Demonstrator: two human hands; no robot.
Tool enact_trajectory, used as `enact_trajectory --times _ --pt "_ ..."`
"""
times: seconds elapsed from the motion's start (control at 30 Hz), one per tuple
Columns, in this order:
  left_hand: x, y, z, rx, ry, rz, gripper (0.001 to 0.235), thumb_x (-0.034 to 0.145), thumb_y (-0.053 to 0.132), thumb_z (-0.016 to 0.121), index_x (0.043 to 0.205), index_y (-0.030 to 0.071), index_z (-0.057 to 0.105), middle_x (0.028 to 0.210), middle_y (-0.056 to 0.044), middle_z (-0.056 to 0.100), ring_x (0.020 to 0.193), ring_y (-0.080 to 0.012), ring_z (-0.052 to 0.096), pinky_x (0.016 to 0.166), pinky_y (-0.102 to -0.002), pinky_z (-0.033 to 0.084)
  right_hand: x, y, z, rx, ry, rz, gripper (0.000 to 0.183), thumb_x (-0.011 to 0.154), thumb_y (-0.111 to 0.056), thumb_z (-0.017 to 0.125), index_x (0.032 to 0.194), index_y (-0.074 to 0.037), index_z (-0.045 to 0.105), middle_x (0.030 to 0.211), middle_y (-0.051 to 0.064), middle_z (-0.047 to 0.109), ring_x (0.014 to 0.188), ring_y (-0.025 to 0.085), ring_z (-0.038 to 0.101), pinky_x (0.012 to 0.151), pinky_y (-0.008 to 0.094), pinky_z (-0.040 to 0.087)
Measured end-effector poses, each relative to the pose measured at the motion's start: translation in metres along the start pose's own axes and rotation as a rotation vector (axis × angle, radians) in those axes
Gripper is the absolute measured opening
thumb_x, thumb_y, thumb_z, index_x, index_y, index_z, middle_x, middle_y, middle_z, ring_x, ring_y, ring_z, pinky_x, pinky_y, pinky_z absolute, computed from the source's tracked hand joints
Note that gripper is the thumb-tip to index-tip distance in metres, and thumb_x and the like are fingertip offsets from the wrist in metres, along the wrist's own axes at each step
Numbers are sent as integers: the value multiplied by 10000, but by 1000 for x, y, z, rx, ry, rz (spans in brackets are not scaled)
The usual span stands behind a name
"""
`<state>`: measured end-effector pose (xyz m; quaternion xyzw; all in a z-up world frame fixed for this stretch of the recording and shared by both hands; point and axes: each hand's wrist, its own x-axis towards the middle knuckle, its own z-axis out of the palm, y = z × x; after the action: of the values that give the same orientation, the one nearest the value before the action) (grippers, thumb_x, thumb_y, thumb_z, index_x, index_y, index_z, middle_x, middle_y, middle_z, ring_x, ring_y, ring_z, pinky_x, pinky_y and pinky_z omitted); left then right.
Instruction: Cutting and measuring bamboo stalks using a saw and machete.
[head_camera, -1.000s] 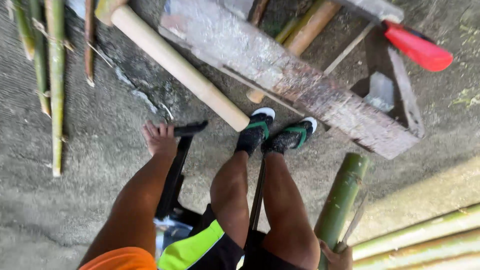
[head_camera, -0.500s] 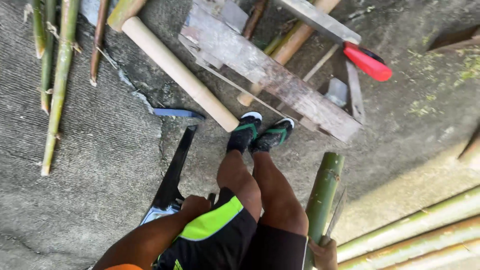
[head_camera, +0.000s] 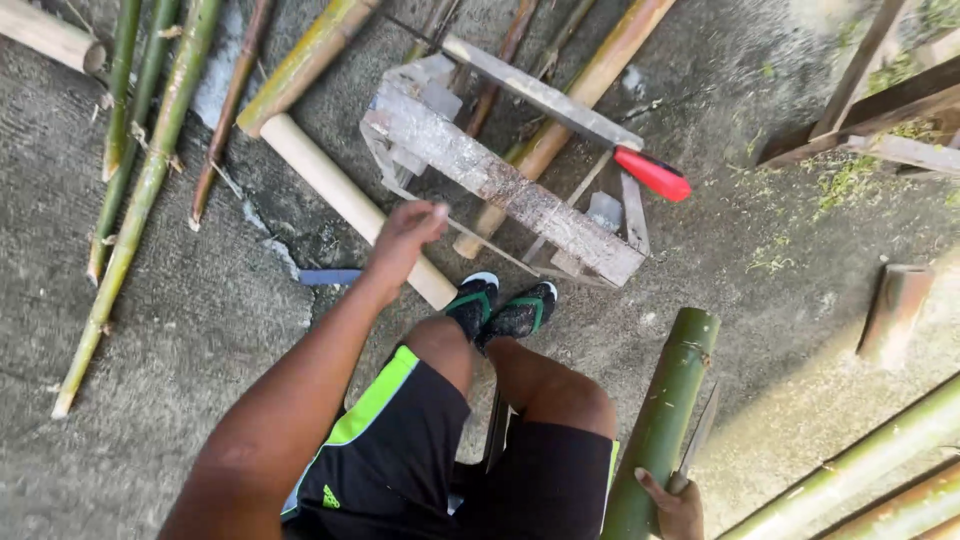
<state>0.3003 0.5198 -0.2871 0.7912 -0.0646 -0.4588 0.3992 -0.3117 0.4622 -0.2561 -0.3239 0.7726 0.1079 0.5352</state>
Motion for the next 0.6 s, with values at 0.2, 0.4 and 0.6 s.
enact_trajectory --times 0.2,0.4,0.6 --pt "1 87 141 -763 -275 -455 752 748 534 783 1404 245 554 1243 0 642 1053 -226 626 837 -501 460 9 -5 -27 95 -17 -149 479 802 -190 875 877 145 542 749 209 666 599 266 665 559 428 578" --pt "-6 79 161 -822 32 -277 652 677 277 894 1137 -112 646 1062 -212 740 851 -299 760 714 -436 628 -28 29 -54 153 170 -248 516 790 -212 854 1108 55 548 862 146 640 701 245 640 640 389 544" --pt "-32 50 170 -689 -19 -214 575 678 275 851 1114 -59 681 1041 -197 753 839 -298 745 690 -416 601 5 107 -112 105 190 -537 547 790 -173 834 1182 97 565 997 179 699 899 258 676 824 392 542"
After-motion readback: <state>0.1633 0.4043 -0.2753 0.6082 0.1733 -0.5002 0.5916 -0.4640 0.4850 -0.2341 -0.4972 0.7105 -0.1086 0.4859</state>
